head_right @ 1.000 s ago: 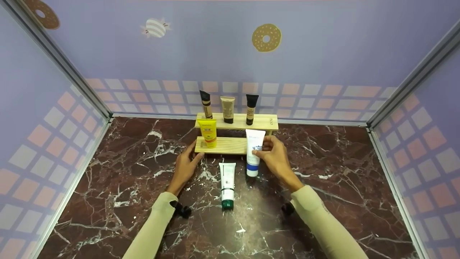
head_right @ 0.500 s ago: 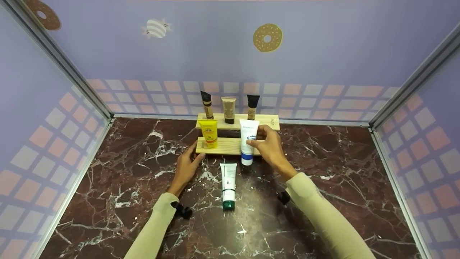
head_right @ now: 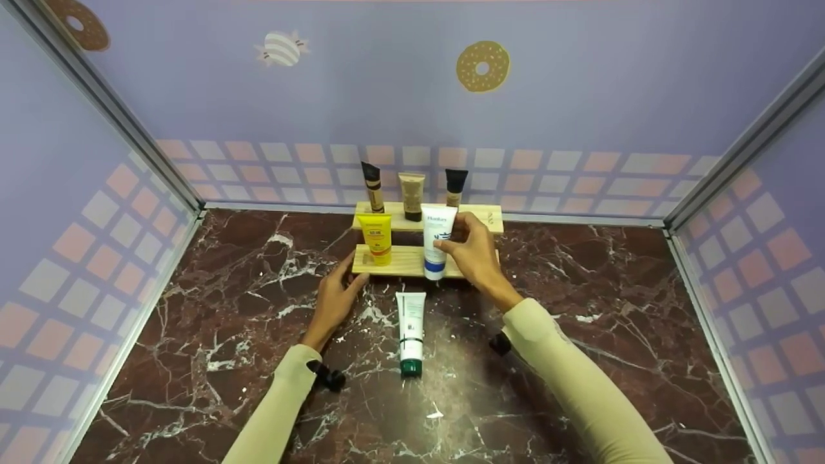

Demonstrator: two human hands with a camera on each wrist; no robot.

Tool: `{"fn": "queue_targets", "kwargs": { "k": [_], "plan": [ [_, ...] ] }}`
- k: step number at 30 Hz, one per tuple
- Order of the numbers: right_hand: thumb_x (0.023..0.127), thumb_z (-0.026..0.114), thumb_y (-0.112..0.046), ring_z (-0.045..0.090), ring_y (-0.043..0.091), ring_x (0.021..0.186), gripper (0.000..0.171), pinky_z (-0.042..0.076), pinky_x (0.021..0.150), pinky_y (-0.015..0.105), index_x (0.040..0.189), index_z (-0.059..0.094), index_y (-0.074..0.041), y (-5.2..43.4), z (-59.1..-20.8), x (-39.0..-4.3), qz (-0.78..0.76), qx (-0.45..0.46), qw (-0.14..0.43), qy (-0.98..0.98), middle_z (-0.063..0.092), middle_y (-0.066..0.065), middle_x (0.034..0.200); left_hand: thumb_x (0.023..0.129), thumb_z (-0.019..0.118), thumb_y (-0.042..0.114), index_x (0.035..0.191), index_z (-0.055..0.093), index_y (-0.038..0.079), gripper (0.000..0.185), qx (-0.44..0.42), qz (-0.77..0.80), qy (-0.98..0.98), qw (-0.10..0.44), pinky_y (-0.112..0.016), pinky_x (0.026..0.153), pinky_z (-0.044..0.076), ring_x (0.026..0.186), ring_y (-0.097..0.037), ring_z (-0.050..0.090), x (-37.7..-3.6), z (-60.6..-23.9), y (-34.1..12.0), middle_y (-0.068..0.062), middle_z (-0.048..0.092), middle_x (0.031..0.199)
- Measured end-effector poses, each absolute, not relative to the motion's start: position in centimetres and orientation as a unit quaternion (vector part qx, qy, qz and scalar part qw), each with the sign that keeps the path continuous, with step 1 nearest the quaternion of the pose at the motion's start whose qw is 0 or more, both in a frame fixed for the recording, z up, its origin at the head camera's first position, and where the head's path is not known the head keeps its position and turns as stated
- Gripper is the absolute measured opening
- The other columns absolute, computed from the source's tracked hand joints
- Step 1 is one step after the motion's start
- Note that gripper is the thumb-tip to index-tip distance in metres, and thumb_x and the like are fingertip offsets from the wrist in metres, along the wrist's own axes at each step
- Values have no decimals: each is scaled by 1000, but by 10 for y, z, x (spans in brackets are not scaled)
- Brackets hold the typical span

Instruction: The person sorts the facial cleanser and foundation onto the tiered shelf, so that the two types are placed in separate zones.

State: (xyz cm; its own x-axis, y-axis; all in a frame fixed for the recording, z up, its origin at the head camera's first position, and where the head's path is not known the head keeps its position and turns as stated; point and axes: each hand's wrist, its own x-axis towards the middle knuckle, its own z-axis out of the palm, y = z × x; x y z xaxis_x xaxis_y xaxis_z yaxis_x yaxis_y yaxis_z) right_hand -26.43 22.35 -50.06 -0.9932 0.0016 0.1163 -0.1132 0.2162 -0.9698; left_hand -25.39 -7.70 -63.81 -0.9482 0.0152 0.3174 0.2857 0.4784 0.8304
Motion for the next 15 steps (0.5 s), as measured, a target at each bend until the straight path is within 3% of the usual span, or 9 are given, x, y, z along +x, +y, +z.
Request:
{"fn": "queue_targets", "kwargs": {
  "k": [7, 15],
  "plan": [
    [88, 82, 14, 70, 17, 100, 38, 58, 91, 25, 122, 65, 11, 213, -503, -271, 632, 48, 79, -769, 74, 23, 115, 107, 76, 28, 160, 55, -1, 64, -89, -502, -849, 134, -35, 73, 47, 79, -18, 56, -255, -639, -77, -7, 63, 90],
    [87, 82, 16, 71, 19, 107, 41, 59, 96, 26, 123, 64, 12, 203, -507, -274, 635, 68, 79, -765, 73, 25, 122, 107, 76, 31, 160, 55, 0, 65, -90, -505, -848, 131, -36, 75, 47, 82, -19, 56, -254, -638, -78, -9, 63, 95]
  ]
}}
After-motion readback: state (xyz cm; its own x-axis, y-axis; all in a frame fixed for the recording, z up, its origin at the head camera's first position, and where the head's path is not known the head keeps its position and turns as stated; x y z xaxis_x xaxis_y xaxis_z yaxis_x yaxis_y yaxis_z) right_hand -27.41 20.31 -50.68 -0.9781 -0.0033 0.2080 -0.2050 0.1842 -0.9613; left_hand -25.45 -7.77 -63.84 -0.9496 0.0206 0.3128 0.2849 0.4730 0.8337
